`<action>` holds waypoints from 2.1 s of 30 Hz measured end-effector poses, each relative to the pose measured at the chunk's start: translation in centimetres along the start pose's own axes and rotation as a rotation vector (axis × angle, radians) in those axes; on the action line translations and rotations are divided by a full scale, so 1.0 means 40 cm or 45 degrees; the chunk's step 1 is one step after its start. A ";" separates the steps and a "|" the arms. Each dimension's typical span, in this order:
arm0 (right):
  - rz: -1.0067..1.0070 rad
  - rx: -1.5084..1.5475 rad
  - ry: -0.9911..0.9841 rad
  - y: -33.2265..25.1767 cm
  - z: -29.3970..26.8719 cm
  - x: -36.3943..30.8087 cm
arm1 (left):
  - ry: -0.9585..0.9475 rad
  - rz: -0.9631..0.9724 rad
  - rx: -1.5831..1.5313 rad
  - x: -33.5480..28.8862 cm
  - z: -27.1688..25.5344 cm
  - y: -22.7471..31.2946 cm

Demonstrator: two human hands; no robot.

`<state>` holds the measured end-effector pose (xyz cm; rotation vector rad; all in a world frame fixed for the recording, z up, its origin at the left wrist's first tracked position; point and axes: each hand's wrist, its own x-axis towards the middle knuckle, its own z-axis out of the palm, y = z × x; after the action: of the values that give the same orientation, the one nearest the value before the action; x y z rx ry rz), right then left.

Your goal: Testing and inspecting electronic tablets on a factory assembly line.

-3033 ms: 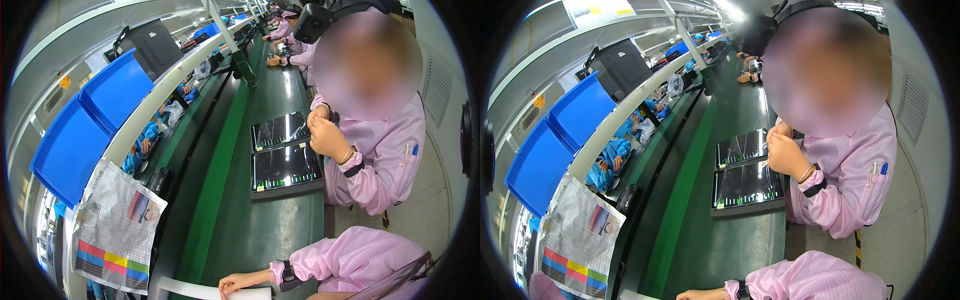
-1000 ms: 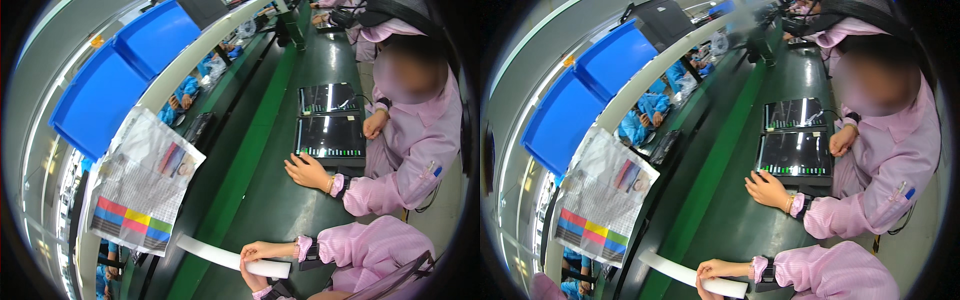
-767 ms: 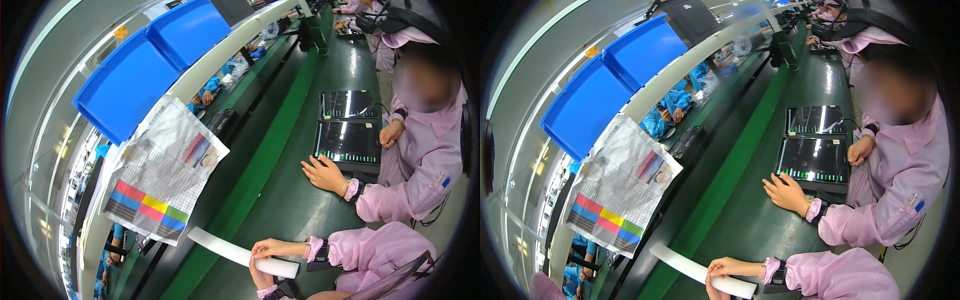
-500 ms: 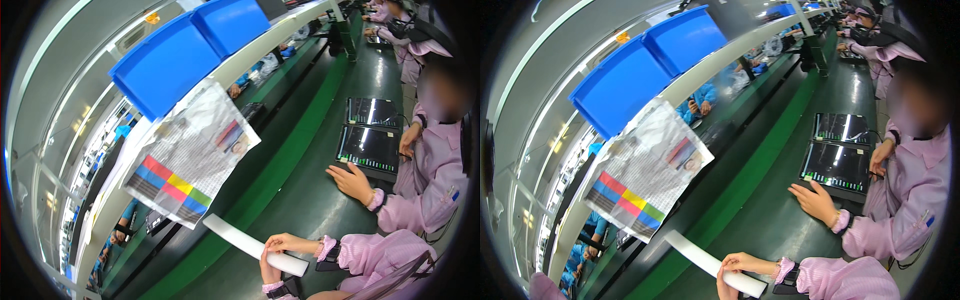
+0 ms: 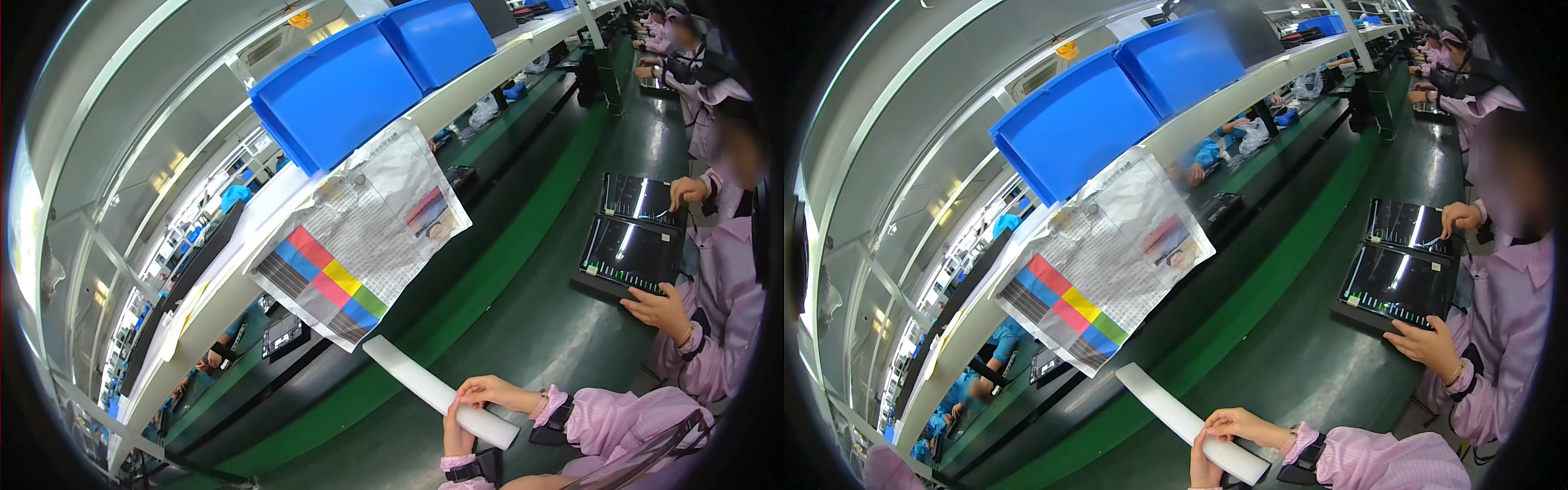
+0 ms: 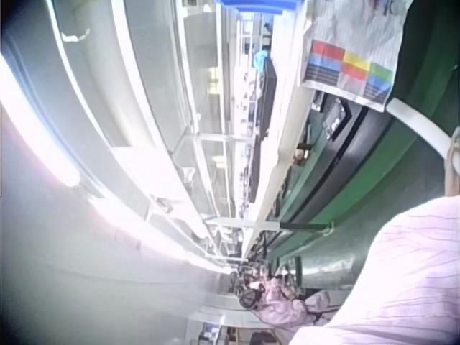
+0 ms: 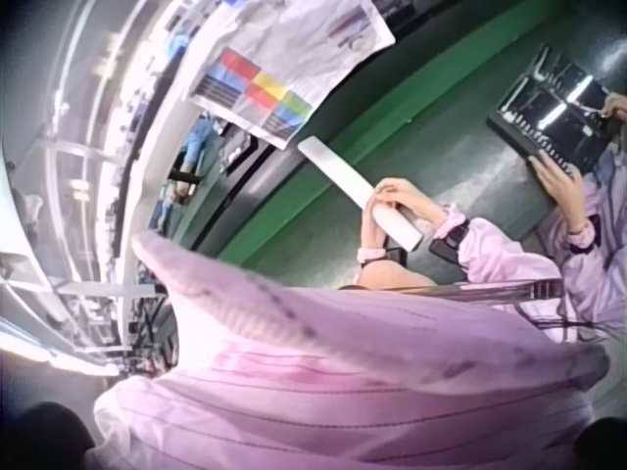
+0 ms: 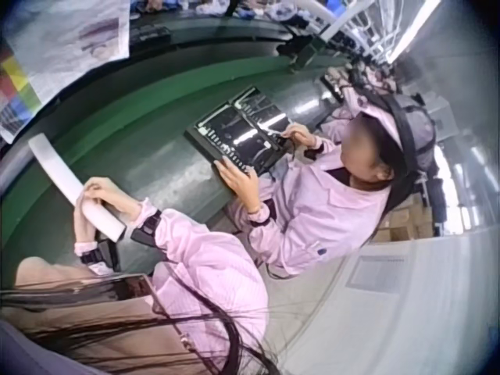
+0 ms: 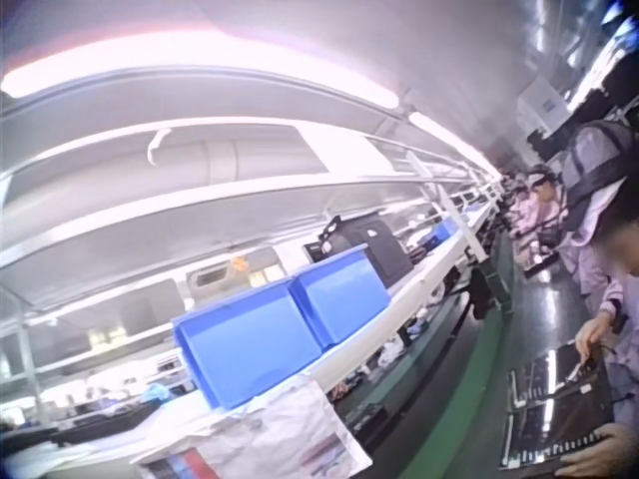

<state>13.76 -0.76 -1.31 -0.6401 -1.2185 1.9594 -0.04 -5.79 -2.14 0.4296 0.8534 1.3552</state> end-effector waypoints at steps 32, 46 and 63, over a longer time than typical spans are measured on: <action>0.005 0.038 -0.006 -0.006 0.000 -0.004 | -0.019 -0.013 0.027 0.000 0.000 -0.002; -0.104 0.051 0.033 -0.005 0.000 -0.004 | 0.013 -0.012 0.031 0.000 -0.002 -0.002; 0.013 0.032 -0.015 -0.009 -0.001 -0.006 | 0.033 -0.016 0.051 0.005 -0.008 -0.004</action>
<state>14.07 -0.83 -1.01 -0.6242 -1.1979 1.9864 -0.17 -5.69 -2.53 0.4384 0.9045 1.3365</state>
